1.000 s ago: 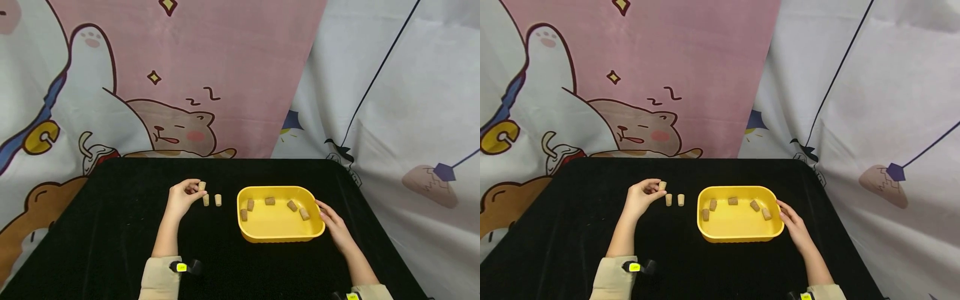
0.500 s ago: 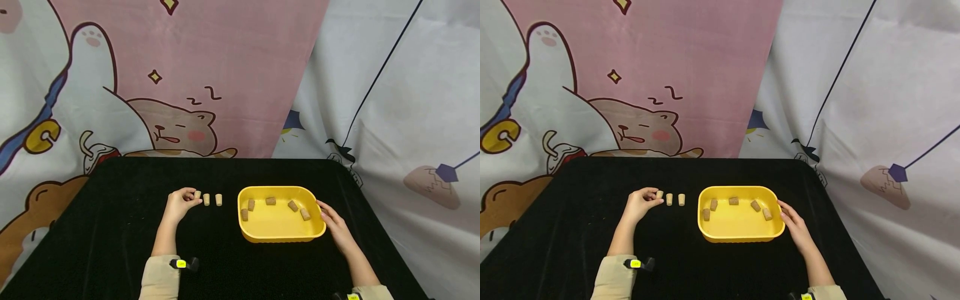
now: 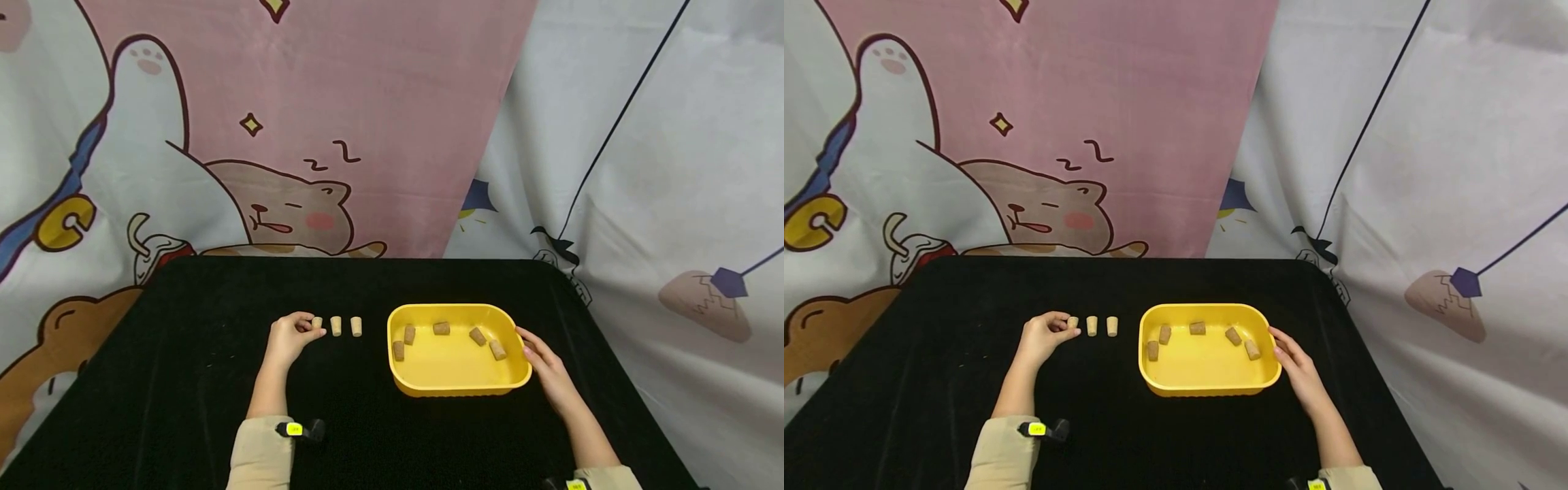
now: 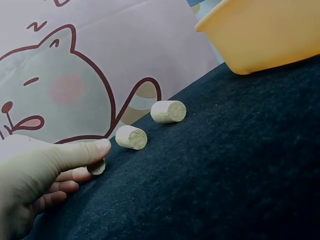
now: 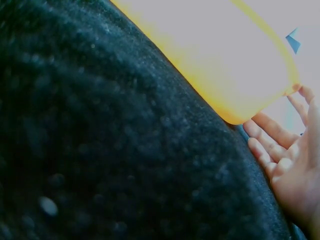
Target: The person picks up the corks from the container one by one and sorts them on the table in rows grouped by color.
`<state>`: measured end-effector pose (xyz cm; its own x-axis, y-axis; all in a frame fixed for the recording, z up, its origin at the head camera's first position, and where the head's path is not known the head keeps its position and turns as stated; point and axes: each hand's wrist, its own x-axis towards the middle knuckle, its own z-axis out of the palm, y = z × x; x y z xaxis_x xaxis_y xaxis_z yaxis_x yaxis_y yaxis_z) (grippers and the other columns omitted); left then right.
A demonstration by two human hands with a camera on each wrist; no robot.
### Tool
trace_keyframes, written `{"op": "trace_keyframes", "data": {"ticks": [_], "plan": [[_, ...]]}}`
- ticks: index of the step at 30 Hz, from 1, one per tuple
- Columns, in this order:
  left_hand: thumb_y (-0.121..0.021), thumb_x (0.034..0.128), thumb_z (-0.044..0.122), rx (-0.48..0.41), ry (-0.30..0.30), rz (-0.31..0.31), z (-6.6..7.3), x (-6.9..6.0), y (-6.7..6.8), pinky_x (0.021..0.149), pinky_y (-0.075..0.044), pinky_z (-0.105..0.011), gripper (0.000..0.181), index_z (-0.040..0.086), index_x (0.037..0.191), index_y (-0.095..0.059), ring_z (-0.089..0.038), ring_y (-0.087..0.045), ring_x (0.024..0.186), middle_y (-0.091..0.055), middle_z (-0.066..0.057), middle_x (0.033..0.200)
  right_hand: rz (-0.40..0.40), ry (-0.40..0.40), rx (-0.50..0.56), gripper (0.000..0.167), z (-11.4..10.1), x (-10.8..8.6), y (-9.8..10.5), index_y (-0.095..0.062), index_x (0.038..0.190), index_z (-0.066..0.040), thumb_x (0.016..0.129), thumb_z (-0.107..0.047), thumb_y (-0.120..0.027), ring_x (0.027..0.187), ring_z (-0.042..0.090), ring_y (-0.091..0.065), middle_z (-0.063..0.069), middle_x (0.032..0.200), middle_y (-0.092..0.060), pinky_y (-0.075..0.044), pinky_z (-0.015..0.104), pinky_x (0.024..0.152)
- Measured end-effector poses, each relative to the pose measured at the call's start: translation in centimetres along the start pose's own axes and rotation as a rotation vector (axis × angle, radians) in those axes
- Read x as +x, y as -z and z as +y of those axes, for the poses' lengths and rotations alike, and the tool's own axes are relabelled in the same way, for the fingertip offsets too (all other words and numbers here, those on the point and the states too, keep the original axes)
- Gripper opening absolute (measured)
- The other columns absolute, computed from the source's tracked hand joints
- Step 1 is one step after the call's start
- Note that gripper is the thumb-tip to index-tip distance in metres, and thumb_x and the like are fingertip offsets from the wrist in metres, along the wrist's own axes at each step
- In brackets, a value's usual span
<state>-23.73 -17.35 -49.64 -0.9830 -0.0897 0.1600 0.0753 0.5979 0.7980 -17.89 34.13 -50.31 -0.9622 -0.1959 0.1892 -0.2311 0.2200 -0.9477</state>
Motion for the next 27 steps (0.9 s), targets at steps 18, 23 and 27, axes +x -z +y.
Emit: {"op": "trace_keyframes", "data": {"ticks": [18, 23, 27], "plan": [[-0.081, 0.0771, 0.020, 0.044, 0.035, -0.009, -0.35, 0.18, -0.33, 0.069, -0.050, -0.038, 0.036, 0.001, 0.103, -0.066, -0.022, -0.059, 0.079, -0.063, -0.008, 0.086, 0.017, 0.001, -0.020, 0.043, -0.23, -0.01, -0.16, -0.033, 0.146, -0.002, 0.105, -0.015, -0.034, 0.107, 0.006, -0.056, -0.009, 0.129, -0.052, -0.047, 0.024, 0.085], [-0.081, 0.0773, 0.020, 0.025, 0.029, -0.019, -0.19, 0.12, -0.03, 0.071, -0.050, -0.039, 0.038, 0.000, 0.106, -0.066, -0.023, -0.059, 0.081, -0.064, -0.009, 0.088, 0.016, 0.005, -0.021, 0.043, -0.26, -0.02, -0.15, -0.032, 0.146, -0.001, 0.105, -0.015, -0.034, 0.107, 0.007, -0.057, -0.004, 0.130, -0.052, -0.048, 0.024, 0.084], [-0.081, 0.0779, 0.021, 0.005, 0.027, -0.019, 0.14, 0.06, 0.26, 0.073, -0.050, -0.039, 0.041, 0.000, 0.109, -0.065, -0.024, -0.059, 0.084, -0.064, -0.010, 0.091, 0.004, -0.002, -0.023, 0.043, -0.16, -0.05, -0.04, -0.032, 0.147, -0.003, 0.105, -0.016, -0.033, 0.108, 0.007, -0.056, -0.004, 0.131, -0.052, -0.047, 0.024, 0.085]]}}
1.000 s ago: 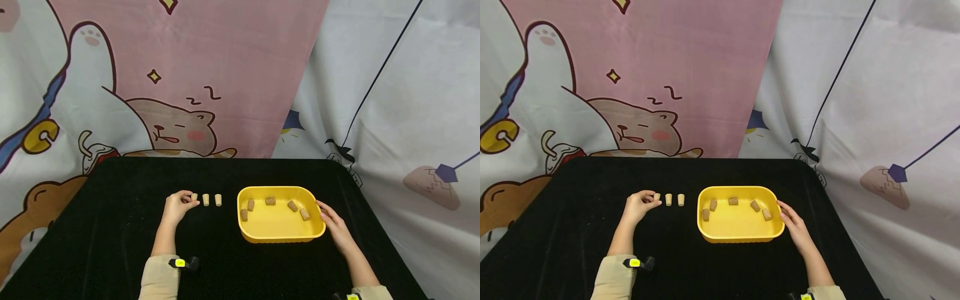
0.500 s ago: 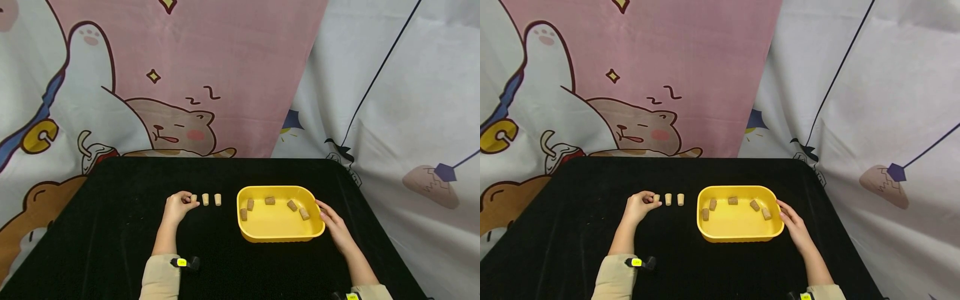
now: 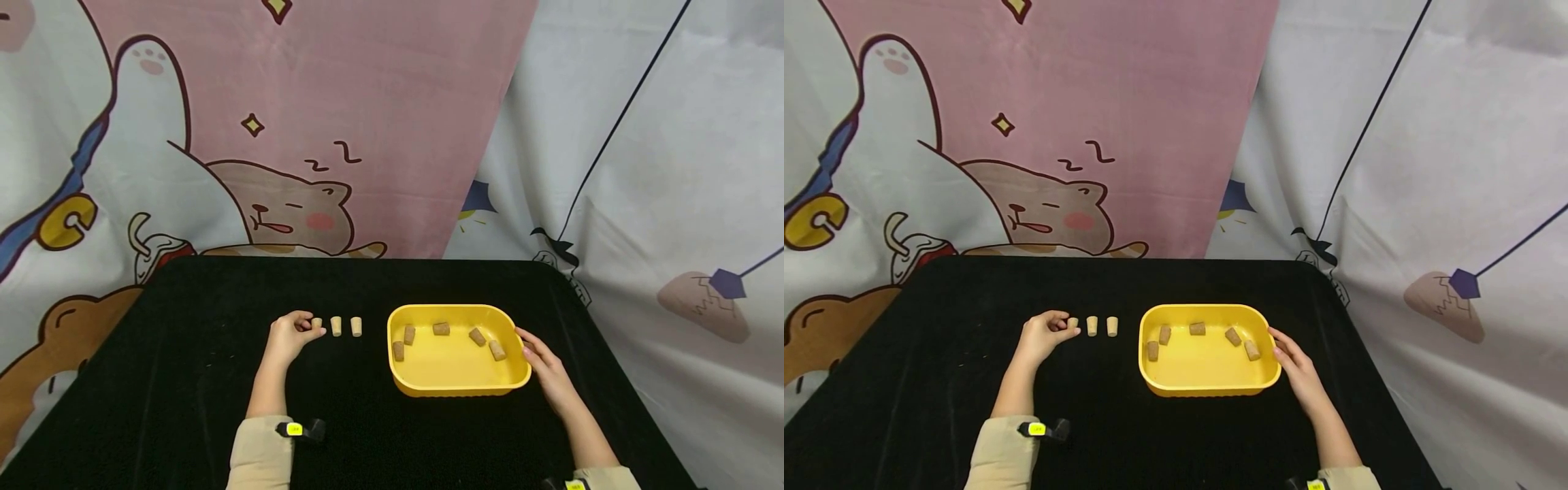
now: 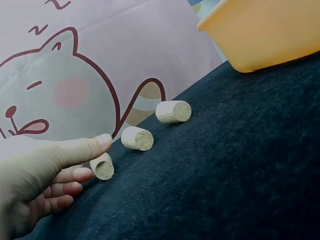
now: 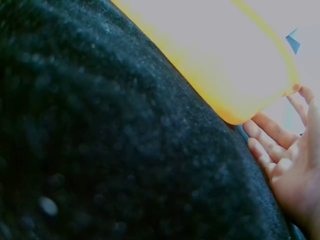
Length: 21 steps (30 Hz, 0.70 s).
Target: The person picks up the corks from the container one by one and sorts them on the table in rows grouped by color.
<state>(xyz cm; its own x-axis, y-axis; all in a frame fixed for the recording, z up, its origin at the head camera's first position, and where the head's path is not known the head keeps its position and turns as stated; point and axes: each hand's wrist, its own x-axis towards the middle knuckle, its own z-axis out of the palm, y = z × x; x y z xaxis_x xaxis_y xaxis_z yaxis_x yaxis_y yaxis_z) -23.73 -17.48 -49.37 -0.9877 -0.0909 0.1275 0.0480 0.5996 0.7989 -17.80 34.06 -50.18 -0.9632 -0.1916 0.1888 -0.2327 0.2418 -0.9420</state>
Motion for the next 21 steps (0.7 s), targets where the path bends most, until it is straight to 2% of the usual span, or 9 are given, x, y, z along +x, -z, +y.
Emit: {"op": "trace_keyframes", "data": {"ticks": [5, 10, 17, 21], "plan": [[-0.080, 0.0789, 0.022, 0.003, -0.034, 0.023, 0.8, -0.1, 0.5, 0.073, -0.050, -0.040, 0.042, -0.002, 0.111, -0.065, -0.025, -0.058, 0.084, -0.064, -0.011, 0.091, -0.006, -0.017, 0.005, 0.044, 0.1, 0.0, 0.1, -0.032, 0.147, -0.005, 0.105, -0.017, -0.033, 0.108, 0.007, -0.056, -0.009, 0.130, -0.051, -0.048, 0.025, 0.085], [-0.079, 0.0802, 0.021, 0.013, -0.098, 0.046, 2.2, -0.2, 1.1, 0.075, -0.049, -0.042, 0.042, -0.002, 0.112, -0.065, -0.027, -0.058, 0.087, -0.064, -0.012, 0.094, 0.004, -0.038, 0.004, 0.044, 0.1, 0.1, 0.1, -0.032, 0.147, -0.006, 0.105, -0.019, -0.034, 0.107, 0.008, -0.057, -0.011, 0.128, -0.051, -0.048, 0.026, 0.084], [-0.078, 0.0802, 0.020, -0.034, -0.180, 0.020, 5.5, -0.7, 1.3, 0.078, -0.049, -0.044, 0.039, 0.002, 0.112, -0.066, -0.030, -0.059, 0.092, -0.064, -0.013, 0.099, 0.012, -0.046, -0.002, 0.044, 0.1, 0.1, 0.0, -0.033, 0.147, -0.006, 0.105, -0.020, -0.035, 0.107, 0.008, -0.057, -0.010, 0.128, -0.051, -0.048, 0.026, 0.084], [-0.078, 0.0805, 0.020, -0.061, -0.226, -0.028, 7.4, -1.0, 1.0, 0.081, -0.049, -0.045, 0.036, 0.005, 0.111, -0.066, -0.031, -0.059, 0.095, -0.064, -0.011, 0.099, 0.019, -0.053, -0.010, 0.044, 0.1, 0.1, 0.0, -0.033, 0.147, -0.005, 0.105, -0.021, -0.035, 0.105, 0.008, -0.058, -0.012, 0.126, -0.052, -0.049, 0.027, 0.082]]}}
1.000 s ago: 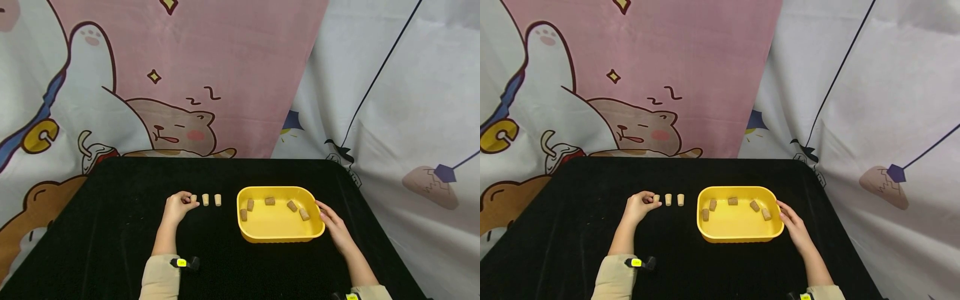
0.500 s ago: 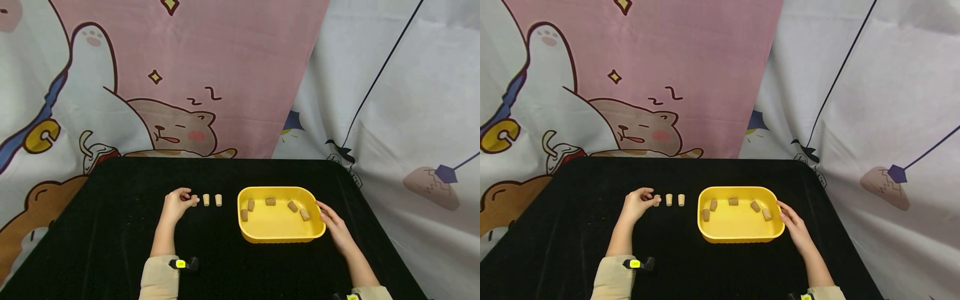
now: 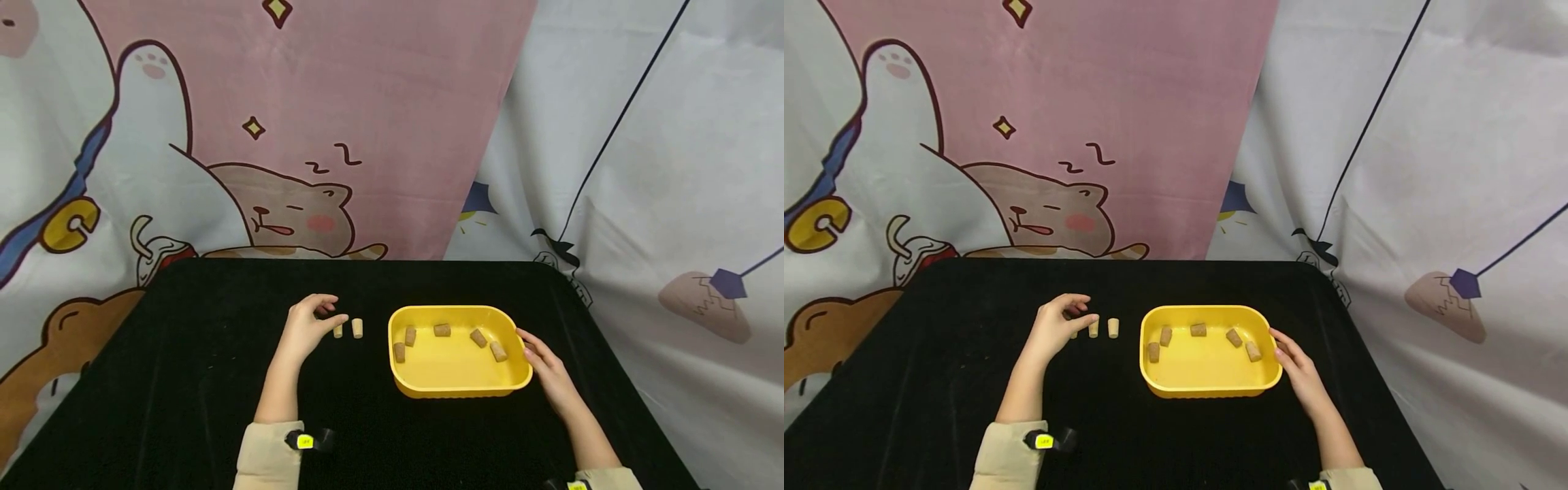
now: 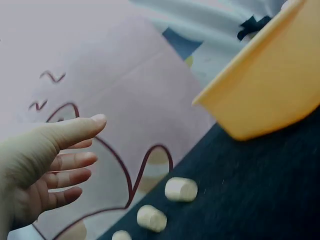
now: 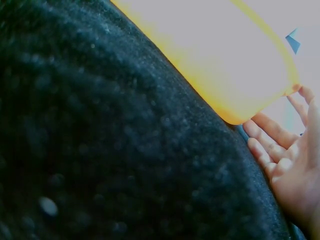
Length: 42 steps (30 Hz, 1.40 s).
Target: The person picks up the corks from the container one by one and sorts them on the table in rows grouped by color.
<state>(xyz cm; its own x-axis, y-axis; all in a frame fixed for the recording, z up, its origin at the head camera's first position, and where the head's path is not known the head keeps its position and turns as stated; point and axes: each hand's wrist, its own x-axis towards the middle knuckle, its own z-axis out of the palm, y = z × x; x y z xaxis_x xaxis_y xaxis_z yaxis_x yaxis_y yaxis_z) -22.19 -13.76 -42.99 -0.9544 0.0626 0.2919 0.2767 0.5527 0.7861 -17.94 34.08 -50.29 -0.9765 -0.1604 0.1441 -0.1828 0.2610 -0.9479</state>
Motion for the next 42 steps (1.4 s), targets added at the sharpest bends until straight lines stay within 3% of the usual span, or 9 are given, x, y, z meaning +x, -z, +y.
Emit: {"op": "trace_keyframes", "data": {"ticks": [12, 21, 28, 31, 42], "plan": [[-0.079, 0.0791, 0.026, -0.104, -0.083, -0.100, 4.6, -0.2, -2.5, 0.083, -0.047, -0.044, 0.035, 0.015, 0.110, -0.068, -0.017, -0.057, 0.093, -0.063, 0.003, 0.098, -0.007, 0.006, 0.002, 0.044, 0.1, -0.1, 0.1, -0.034, 0.147, -0.006, 0.105, -0.021, -0.034, 0.103, 0.009, -0.059, -0.013, 0.126, -0.052, -0.050, 0.028, 0.081], [-0.077, 0.0819, 0.025, -0.195, -0.194, -0.285, 7.2, -0.3, -5.9, 0.085, -0.046, -0.049, 0.034, 0.013, 0.112, -0.067, -0.023, -0.057, 0.098, -0.065, -0.004, 0.104, 0.001, 0.001, -0.001, 0.044, -0.1, -0.1, 0.0, -0.034, 0.146, -0.006, 0.105, -0.022, -0.035, 0.104, 0.009, -0.058, -0.013, 0.125, -0.052, -0.050, 0.028, 0.082], [-0.077, 0.0820, 0.027, -0.164, -0.243, -0.385, 9.1, 0.1, -8.2, 0.082, -0.047, -0.029, 0.036, 0.015, 0.115, -0.067, -0.019, -0.058, 0.099, -0.064, 0.005, 0.105, -0.001, 0.025, 0.005, 0.043, -0.2, 0.0, -0.1, -0.034, 0.146, -0.003, 0.105, -0.018, -0.034, 0.106, 0.007, -0.057, -0.003, 0.128, -0.052, -0.049, 0.026, 0.083], [-0.076, 0.0828, 0.027, -0.158, -0.262, -0.429, 9.7, 0.5, -9.2, 0.083, -0.046, -0.028, 0.038, 0.014, 0.117, -0.066, -0.017, -0.057, 0.100, -0.065, 0.004, 0.109, -0.004, 0.024, 0.015, 0.043, -0.2, 0.0, -0.1, -0.033, 0.146, -0.002, 0.105, -0.018, -0.034, 0.105, 0.008, -0.058, -0.010, 0.126, -0.052, -0.049, 0.026, 0.083], [-0.072, 0.0864, 0.025, -0.118, -0.346, -0.622, 11.1, 1.8, -13.3, 0.088, -0.045, -0.023, 0.037, 0.015, 0.121, -0.064, -0.001, -0.054, 0.102, -0.063, 0.010, 0.116, -0.017, 0.054, 0.035, 0.043, -0.1, 0.0, -0.1, -0.031, 0.147, -0.001, 0.105, -0.014, -0.034, 0.105, 0.007, -0.058, -0.013, 0.126, -0.052, -0.050, 0.026, 0.082]]}}
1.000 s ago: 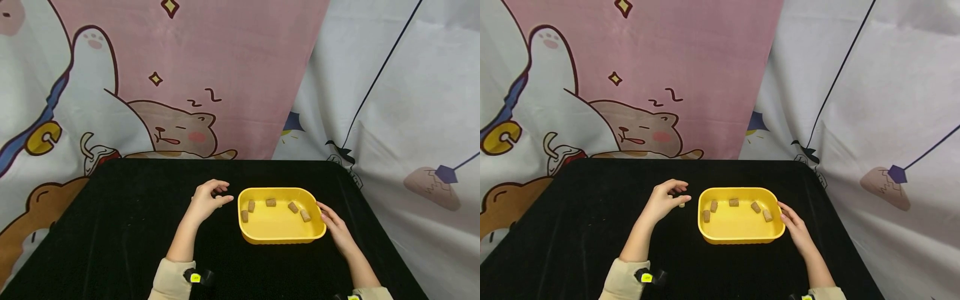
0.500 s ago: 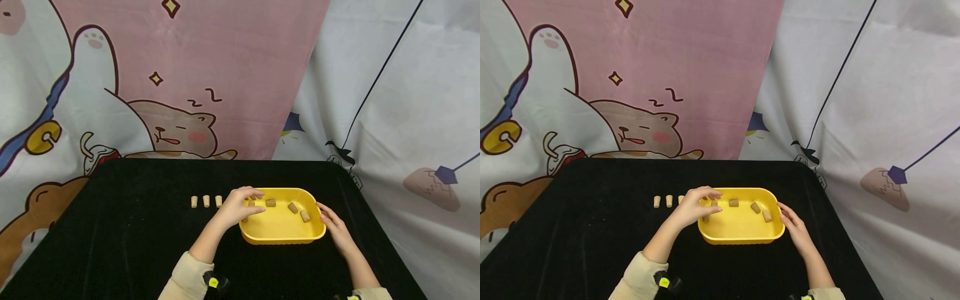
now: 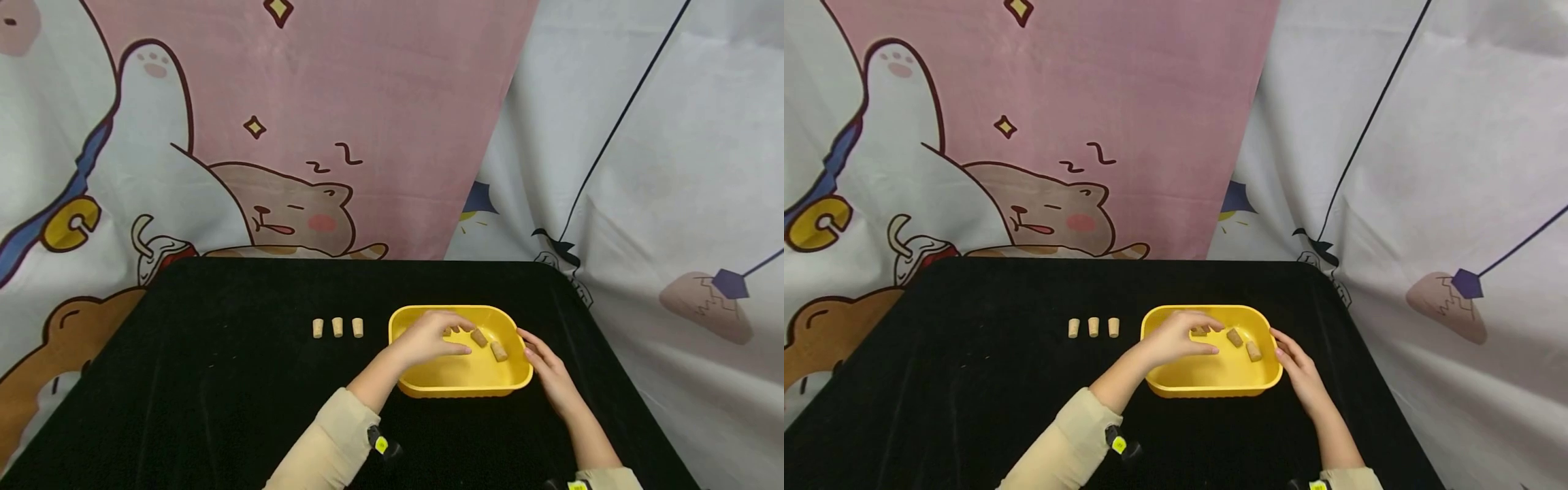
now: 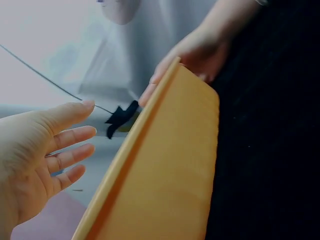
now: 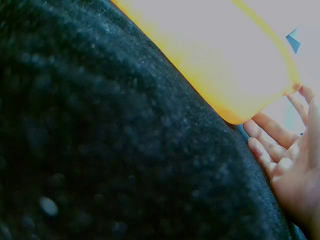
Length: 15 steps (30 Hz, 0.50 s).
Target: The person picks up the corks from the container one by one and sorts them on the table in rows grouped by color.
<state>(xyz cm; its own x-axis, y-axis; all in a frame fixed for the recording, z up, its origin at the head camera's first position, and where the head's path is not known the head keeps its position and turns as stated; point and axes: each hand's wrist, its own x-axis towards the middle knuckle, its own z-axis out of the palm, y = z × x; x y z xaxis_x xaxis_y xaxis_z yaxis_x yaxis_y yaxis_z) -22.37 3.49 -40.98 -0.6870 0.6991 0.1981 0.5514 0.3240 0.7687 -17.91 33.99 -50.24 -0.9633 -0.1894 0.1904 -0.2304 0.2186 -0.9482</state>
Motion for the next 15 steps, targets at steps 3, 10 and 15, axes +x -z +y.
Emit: {"op": "trace_keyframes", "data": {"ticks": [3, 10, 15], "plan": [[-0.071, 0.0870, 0.024, 0.014, -0.011, -0.061, -0.3, 1.1, -0.6, 0.092, -0.042, -0.022, 0.038, 0.017, 0.123, -0.063, -0.001, -0.053, 0.107, -0.063, 0.012, 0.113, -0.002, 0.001, 0.003, 0.043, 0.0, 0.0, 0.0, -0.031, 0.147, -0.001, 0.105, -0.014, -0.033, 0.106, 0.007, -0.058, -0.013, 0.127, -0.052, -0.049, 0.026, 0.083], [-0.070, 0.0879, 0.023, 0.049, 0.023, -0.158, -0.7, 3.3, -1.6, 0.099, -0.038, -0.024, 0.040, 0.017, 0.127, -0.061, -0.008, -0.055, 0.113, -0.064, 0.011, 0.113, -0.011, -0.004, -0.007, 0.043, 0.3, -0.1, 0.1, -0.032, 0.147, -0.003, 0.105, -0.015, -0.033, 0.107, 0.007, -0.057, -0.012, 0.128, -0.051, -0.049, 0.026, 0.083], [-0.069, 0.0891, 0.019, 0.084, 0.019, -0.176, -0.9, 4.8, -2.2, 0.095, -0.041, -0.022, 0.037, 0.015, 0.125, -0.063, -0.009, -0.056, 0.111, -0.060, 0.009, 0.123, -0.008, -0.033, -0.018, 0.044, 0.3, 0.0, 0.2, -0.032, 0.147, -0.005, 0.106, -0.019, -0.033, 0.108, 0.006, -0.056, -0.013, 0.128, -0.050, -0.048, 0.026, 0.084]]}}
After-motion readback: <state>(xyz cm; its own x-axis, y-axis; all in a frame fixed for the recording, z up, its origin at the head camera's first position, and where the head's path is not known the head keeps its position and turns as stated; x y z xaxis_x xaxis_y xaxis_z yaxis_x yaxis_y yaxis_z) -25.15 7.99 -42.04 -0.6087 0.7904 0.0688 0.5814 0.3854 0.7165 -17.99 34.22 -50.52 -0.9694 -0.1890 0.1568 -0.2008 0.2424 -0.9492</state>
